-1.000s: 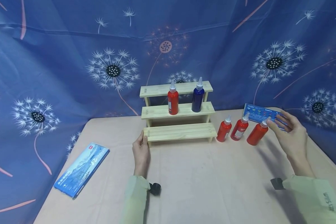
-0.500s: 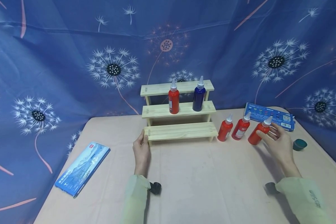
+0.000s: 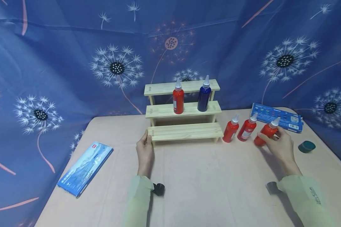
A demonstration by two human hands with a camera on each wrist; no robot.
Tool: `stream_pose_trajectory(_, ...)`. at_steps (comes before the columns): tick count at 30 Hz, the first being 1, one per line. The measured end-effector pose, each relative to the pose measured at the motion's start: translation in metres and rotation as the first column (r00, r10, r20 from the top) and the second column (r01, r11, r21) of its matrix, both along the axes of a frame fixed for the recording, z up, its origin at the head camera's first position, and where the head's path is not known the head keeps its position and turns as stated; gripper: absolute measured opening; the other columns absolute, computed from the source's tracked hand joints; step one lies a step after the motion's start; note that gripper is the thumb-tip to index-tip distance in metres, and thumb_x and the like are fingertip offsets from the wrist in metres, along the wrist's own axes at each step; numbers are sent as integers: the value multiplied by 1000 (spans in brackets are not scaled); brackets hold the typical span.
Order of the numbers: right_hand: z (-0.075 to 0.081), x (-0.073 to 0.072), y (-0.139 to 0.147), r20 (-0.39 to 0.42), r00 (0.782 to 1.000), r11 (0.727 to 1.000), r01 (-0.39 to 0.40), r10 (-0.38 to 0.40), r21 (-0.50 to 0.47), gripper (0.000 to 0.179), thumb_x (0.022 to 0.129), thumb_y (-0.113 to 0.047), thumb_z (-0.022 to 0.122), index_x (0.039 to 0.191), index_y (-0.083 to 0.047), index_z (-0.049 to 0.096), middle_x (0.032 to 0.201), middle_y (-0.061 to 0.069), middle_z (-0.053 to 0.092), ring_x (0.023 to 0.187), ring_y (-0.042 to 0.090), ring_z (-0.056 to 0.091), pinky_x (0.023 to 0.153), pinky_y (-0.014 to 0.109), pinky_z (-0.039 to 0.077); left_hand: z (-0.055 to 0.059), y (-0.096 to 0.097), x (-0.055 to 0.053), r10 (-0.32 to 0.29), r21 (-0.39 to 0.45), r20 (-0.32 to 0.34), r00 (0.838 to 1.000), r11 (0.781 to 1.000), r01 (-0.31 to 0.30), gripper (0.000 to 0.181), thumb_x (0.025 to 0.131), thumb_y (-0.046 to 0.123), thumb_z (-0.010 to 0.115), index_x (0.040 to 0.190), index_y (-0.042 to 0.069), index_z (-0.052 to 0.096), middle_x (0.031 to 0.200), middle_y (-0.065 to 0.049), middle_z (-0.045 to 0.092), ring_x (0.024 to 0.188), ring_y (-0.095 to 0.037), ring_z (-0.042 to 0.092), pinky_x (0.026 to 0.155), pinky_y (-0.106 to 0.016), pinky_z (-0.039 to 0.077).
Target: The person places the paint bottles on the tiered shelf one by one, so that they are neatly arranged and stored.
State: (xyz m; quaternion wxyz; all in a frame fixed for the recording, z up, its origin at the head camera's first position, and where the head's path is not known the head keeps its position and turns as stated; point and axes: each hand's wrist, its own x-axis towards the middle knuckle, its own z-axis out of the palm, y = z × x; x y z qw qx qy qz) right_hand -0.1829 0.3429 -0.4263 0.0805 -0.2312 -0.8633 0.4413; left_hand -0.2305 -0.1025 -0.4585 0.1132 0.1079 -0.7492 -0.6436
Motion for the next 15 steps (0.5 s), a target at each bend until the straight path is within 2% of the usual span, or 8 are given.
stream_pose_trajectory(4, -2, -2, -1, -14, 1000, 1000, 2, -2, 27, 76, 97, -30, 61, 155, -4, 20, 152, 28, 32, 134, 52, 36, 105, 62, 37, 2, 1, 0, -1, 8, -4, 1000, 1000, 1, 41, 103, 13, 49, 142, 1, 46, 148, -13, 45, 139, -26, 40, 116, -37, 35)
stream_pose_trajectory(7, -3, -2, 0, -27, 1000, 999, 5, -4, 48, 72, 97, -29, 61, 152, -1, 26, 148, 29, 38, 129, 51, 43, 104, 60, 39, 2, 1, 0, 4, 10, -5, 1000, 1000, -4, 41, 103, 13, 49, 142, 2, 47, 147, -12, 46, 138, -25, 41, 115, -36, 35)
stream_pose_trajectory(10, -4, -1, 1, -33, 999, 999, 0, 1, 49, 72, 97, -30, 61, 151, 1, 27, 147, 30, 40, 127, 52, 45, 102, 61, 40, 1, 1, -1, 10, 5, -11, 1000, 1000, -10, 41, 102, 13, 49, 141, 1, 47, 147, -13, 46, 137, -25, 42, 114, -36, 37)
stream_pose_trajectory(15, -1, 5, -1, 5, 1000, 1000, 6, -6, 9, 74, 96, -32, 61, 153, -2, 24, 150, 28, 37, 129, 50, 43, 104, 62, 39, 0, 1, 0, 10, 3, -12, 1000, 1000, -10, 41, 102, 12, 49, 141, 1, 47, 147, -14, 46, 136, -26, 44, 111, -36, 41)
